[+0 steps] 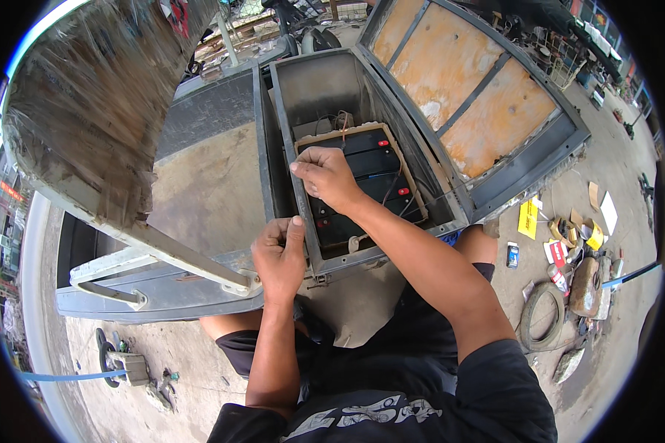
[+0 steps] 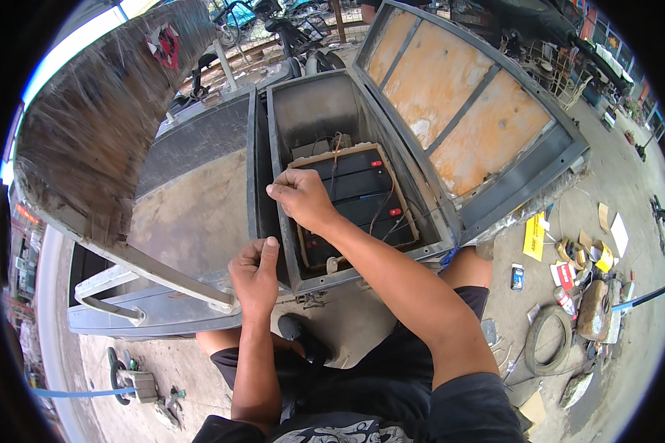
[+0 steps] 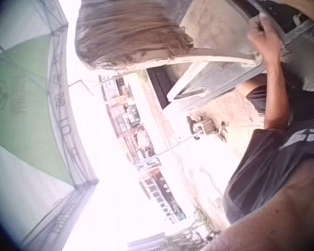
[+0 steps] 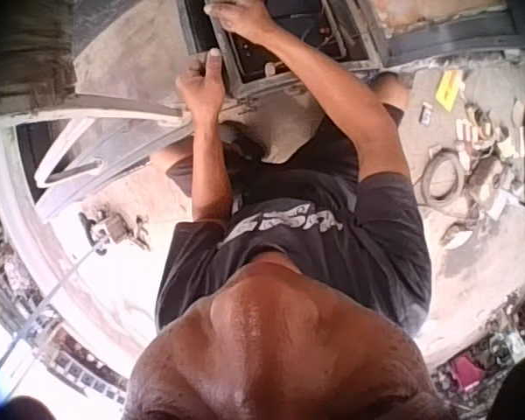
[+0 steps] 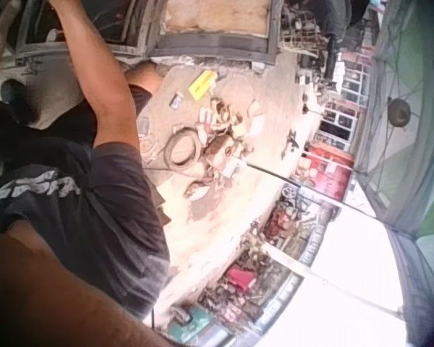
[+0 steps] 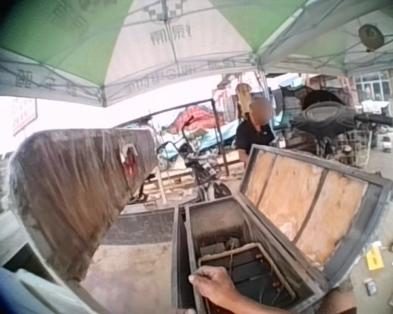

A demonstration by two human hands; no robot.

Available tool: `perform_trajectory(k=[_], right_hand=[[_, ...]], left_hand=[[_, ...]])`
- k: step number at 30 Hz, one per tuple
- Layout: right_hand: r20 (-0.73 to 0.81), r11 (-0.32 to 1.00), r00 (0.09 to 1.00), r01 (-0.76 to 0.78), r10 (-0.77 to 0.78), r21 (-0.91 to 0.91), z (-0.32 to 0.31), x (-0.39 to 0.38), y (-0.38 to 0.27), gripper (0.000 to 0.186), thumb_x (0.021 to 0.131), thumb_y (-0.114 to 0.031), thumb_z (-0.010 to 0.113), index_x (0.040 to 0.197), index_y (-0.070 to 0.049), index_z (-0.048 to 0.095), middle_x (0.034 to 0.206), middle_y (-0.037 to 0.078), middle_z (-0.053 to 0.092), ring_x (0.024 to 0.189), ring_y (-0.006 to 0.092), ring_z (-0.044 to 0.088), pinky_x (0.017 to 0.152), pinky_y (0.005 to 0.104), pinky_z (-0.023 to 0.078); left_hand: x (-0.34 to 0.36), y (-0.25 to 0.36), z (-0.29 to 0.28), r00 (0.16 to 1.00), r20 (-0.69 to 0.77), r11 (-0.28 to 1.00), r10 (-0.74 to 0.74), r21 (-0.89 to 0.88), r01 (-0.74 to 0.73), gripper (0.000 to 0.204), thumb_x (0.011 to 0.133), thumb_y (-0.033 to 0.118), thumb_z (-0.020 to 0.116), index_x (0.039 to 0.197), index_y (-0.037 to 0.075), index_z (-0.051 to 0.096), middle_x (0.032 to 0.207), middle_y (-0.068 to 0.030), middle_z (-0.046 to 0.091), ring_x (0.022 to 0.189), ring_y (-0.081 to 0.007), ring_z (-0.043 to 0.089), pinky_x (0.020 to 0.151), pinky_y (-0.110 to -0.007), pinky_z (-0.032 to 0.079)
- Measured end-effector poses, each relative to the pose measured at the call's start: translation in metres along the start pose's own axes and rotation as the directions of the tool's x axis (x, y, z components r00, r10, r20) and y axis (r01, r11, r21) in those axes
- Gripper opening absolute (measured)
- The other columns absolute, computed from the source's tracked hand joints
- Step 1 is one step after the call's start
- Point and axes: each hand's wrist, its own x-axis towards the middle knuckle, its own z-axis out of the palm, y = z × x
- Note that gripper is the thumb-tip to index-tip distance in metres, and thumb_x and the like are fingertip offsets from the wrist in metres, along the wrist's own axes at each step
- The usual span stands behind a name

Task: The person opens a compartment on a three-wheeled vehicle and uses a screwdriver to tighten connections on a battery bank. They repeatedly adjust wires and terminals, then close the compartment cover.

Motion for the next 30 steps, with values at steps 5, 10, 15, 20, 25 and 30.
perform_trajectory(k=[5, 10, 15, 20, 25, 30], right_hand=[[-0.169, 0.94, 0.983, 0.119, -0.067, 0.32, -0.016, 0.004, -0.053, 0.015, 0.092, -0.013, 0.062, 0.079, -0.005, 0.058, 0.057, -0.003, 0.042, 0.05, 0.0087, 0.039, 0.051, 0.0259, 0.033], [-0.149, 0.828, 0.984, 0.162, -0.095, 0.537, -0.066, -0.011, -0.098, 0.015, 0.09, -0.016, 0.061, 0.08, -0.008, 0.053, 0.058, -0.004, 0.04, 0.055, 0.0105, 0.039, 0.055, 0.0271, 0.032], [-0.165, 0.665, 0.986, 0.141, -0.027, 0.734, -0.106, -0.034, -0.127, 0.016, 0.09, -0.01, 0.06, 0.079, -0.009, 0.048, 0.066, -0.002, 0.043, 0.059, 0.0087, 0.042, 0.047, 0.0212, 0.032], [-0.108, 0.613, 0.977, -0.028, 0.183, 0.79, -0.118, -0.05, -0.124, 0.012, 0.091, -0.005, 0.059, 0.085, -0.006, 0.049, 0.072, 0.0, 0.046, 0.06, 0.0084, 0.044, 0.042, 0.0176, 0.032], [0.049, 0.634, 0.929, -0.288, 0.366, 0.718, -0.096, -0.066, -0.107, 0.014, 0.092, -0.01, 0.061, 0.098, -0.001, 0.053, 0.078, 0.002, 0.05, 0.06, 0.0076, 0.046, 0.043, 0.0178, 0.034], [0.165, 0.715, 0.865, -0.486, 0.473, 0.502, -0.067, -0.084, -0.09, 0.023, 0.092, -0.017, 0.063, 0.104, 0.002, 0.061, 0.082, 0.001, 0.057, 0.059, 0.0052, 0.047, 0.044, 0.0179, 0.035]], left_hand=[[0.003, -0.008, -0.004, 0.999, -0.035, 1.0, -0.012, 0.001, 0.012, 0.044, 0.1, 0.035, 0.059, 0.081, -0.003, 0.066, 0.061, 0.0025, 0.049, 0.06, -0.0059, 0.043, 0.055, -0.026, 0.035], [0.004, -0.004, -0.003, 0.99, 0.03, 0.956, -0.141, -0.255, 0.144, 0.041, 0.102, 0.038, 0.055, 0.089, 0.0, 0.066, 0.064, 0.0055, 0.042, 0.056, -0.0043, 0.035, 0.05, -0.022, 0.027], [0.009, 0.006, -0.006, 0.972, 0.091, 0.921, -0.215, -0.312, 0.233, 0.032, 0.102, 0.028, 0.054, 0.095, -0.001, 0.064, 0.068, 0.0028, 0.046, 0.056, -0.0049, 0.036, 0.05, -0.022, 0.028], [0.028, 0.018, 0.002, 0.97, 0.171, 0.814, -0.172, -0.53, 0.238, 0.019, 0.095, 0.005, 0.047, 0.108, -0.002, 0.059, 0.083, -0.0035, 0.054, 0.063, -0.0082, 0.042, 0.054, -0.022, 0.032], [0.045, 0.036, 0.011, 0.971, 0.238, 0.763, 0.004, -0.628, 0.151, 0.026, 0.093, -0.005, 0.041, 0.115, -0.003, 0.055, 0.096, -0.0094, 0.06, 0.07, -0.0125, 0.048, 0.061, -0.024, 0.038], [0.054, 0.064, 0.033, 0.95, 0.234, 0.806, 0.205, -0.591, -0.028, 0.031, 0.099, -0.001, 0.044, 0.13, -0.003, 0.041, 0.117, -0.0172, 0.061, 0.102, -0.0257, 0.063, 0.086, -0.035, 0.051]])
